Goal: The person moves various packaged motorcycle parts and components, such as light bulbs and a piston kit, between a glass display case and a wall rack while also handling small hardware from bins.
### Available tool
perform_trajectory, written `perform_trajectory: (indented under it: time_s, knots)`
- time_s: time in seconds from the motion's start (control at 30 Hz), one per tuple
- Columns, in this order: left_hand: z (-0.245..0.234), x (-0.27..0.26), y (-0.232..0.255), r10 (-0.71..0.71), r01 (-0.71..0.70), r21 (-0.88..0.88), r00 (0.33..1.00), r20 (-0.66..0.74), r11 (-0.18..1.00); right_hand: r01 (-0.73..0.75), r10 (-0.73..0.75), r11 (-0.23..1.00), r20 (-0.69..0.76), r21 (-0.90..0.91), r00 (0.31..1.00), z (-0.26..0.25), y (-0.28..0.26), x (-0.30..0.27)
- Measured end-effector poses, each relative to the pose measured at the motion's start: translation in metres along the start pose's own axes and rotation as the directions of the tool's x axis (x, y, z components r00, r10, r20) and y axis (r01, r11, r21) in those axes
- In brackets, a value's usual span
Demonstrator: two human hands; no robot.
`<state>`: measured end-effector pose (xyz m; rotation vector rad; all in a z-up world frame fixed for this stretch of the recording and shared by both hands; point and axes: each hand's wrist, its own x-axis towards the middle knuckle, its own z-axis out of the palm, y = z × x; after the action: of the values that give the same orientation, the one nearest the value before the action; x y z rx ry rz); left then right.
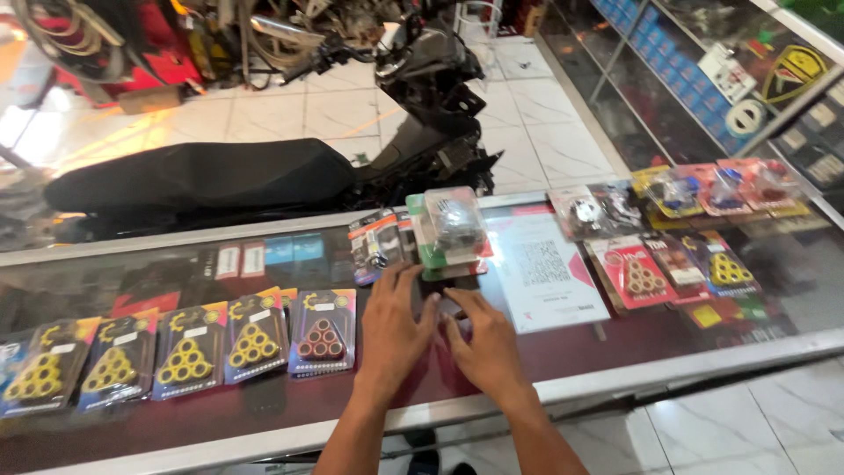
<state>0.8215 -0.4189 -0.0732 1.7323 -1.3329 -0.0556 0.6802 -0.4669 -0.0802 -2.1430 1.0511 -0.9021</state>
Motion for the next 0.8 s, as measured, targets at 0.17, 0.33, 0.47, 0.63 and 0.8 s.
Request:
perform_trajectory:
  time_s: [0.17, 0.33, 0.47, 0.63, 0.8]
  knots:
    - [0.008, 0.021, -0.024, -0.166, 0.181, 0.17, 0.981, -0.095, 0.969, 0.039, -0.039, 0.999, 0.116, 0.001, 0.992, 0.017, 0.004, 0.01]
    - [0.039, 0.056, -0.056, -0.225, 0.277, 0.298, 0.954, -0.197, 0.914, 0.073, -0.067, 0.997, 0.199, -0.026, 0.978, 0.025, 0.007, 0.021]
    - [0.054, 0.077, -0.077, -0.491, 0.513, 0.313, 0.858, -0.151, 0.799, 0.146, -0.13, 0.988, 0.213, -0.059, 0.968, 0.029, 0.013, 0.02]
    - [0.05, 0.087, -0.084, -0.619, 0.595, 0.367, 0.782, -0.063, 0.715, 0.15, -0.127, 0.986, 0.239, -0.079, 0.963, 0.033, 0.016, 0.022]
    - [0.039, 0.099, -0.078, -0.692, 0.648, 0.323, 0.721, 0.033, 0.69, 0.142, -0.114, 0.985, 0.252, -0.094, 0.961, 0.034, 0.007, 0.022]
